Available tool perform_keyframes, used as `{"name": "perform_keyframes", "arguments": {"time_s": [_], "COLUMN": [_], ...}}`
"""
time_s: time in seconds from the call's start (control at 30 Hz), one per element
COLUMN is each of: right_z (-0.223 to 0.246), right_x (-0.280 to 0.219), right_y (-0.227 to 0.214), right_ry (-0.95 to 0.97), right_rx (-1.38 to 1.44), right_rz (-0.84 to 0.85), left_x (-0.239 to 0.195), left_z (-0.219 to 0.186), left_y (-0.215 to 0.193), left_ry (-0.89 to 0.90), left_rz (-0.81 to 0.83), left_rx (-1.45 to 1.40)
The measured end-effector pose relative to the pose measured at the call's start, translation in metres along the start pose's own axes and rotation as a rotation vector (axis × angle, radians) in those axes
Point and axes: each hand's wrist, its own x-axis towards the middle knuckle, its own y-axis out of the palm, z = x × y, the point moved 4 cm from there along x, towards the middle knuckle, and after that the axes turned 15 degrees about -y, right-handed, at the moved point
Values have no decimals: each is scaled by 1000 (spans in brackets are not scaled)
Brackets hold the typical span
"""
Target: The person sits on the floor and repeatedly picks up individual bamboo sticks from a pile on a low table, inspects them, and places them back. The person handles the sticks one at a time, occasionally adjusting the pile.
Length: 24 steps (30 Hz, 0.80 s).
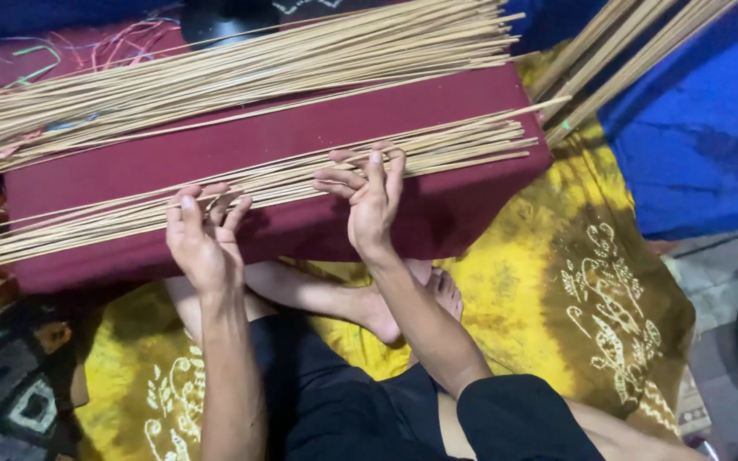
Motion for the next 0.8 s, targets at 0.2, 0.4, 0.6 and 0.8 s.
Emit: {"name": "perform_keyframes", "arguments": {"time_s": [0.2,0.4,0.6,0.8], "right_z": [23,31,19,43], "right_x": [38,31,23,42], "right_y": [-23,-19,-18,-27], "right_ry": [-109,-167,-159,-247], "right_rx": [-109,-97,-87,-105], "right_rz": [-16,-8,9,-66], "left_x": [16,18,-15,-21], "left_z": [-11,-2,16,36], "left_y": [-21,18,93,120], "left_ry": [84,153,101,60], "left_rz": [-41,25,186,213], "left_rx": [60,74,96,18]}}
